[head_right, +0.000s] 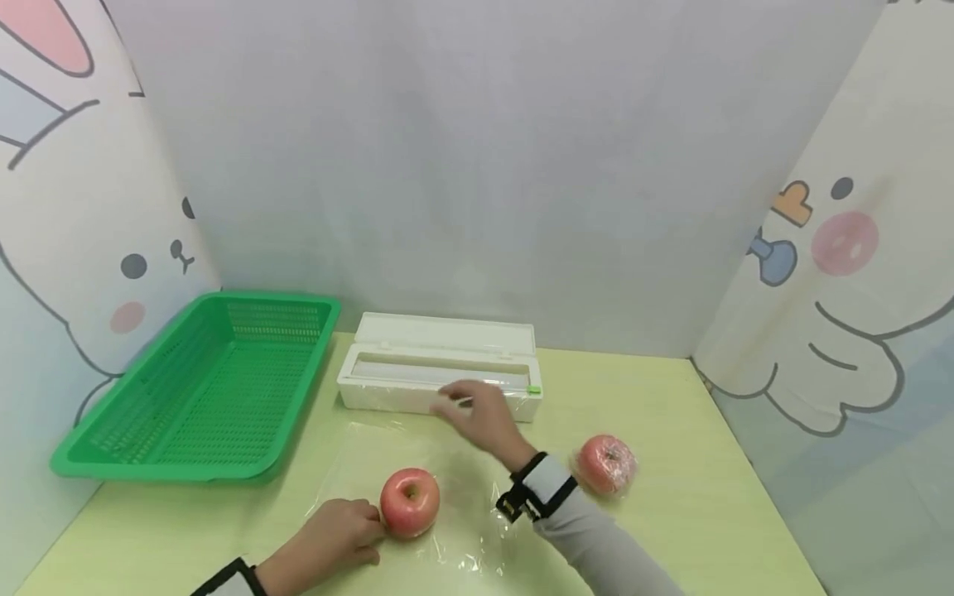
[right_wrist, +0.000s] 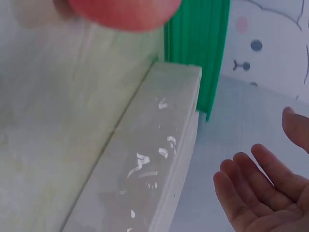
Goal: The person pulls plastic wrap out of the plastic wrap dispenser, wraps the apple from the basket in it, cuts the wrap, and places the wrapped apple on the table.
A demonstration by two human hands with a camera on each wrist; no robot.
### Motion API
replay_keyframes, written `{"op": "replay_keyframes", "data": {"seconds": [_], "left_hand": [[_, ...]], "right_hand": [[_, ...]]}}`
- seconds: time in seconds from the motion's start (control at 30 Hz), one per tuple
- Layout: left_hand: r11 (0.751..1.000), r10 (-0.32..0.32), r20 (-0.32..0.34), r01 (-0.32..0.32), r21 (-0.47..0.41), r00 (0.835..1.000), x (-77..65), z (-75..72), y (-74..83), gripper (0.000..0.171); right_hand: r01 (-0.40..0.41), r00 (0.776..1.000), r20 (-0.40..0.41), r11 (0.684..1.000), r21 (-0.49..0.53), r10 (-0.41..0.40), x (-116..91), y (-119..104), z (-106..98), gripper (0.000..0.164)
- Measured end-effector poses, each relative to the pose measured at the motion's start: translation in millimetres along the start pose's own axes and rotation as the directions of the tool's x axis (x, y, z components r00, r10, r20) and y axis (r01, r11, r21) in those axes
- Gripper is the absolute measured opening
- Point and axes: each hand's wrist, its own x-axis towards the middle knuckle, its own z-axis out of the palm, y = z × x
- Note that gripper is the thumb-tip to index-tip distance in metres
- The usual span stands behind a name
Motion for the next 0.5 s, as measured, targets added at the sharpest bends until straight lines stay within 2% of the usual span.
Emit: {"op": "replay_keyframes", "data": {"seconds": [0.07, 0.13, 0.27, 0.5], "left_hand": [[0.996, 0.034, -0.042, -0.031, 0.078, 0.999, 0.3, 3.2, 2.6, 0.021], [0.985, 0.063, -0.084, -0.049, 0.163, 0.994, 0.9, 5.8, 3.9, 0.02], [0.96, 0.088, -0.112, -0.054, 0.274, 0.99, 3.2, 7.9, 4.7, 0.024], [0.935, 0.136, -0.145, -0.078, 0.346, 0.98, 5.0, 4.5, 4.9, 0.024]], "right_hand": [[0.088, 0.99, 0.11, 0.996, -0.019, -0.086, -13.0, -10.7, 11.7, 0.032], [0.191, 0.967, 0.186, 0.98, -0.062, -0.177, -26.0, -17.5, 22.1, 0.036], [0.319, 0.928, 0.24, 0.94, -0.116, -0.285, -45.8, -25.2, 36.0, 0.037], [0.332, 0.922, 0.242, 0.939, -0.092, -0.302, -60.0, -26.0, 44.5, 0.031]]}}
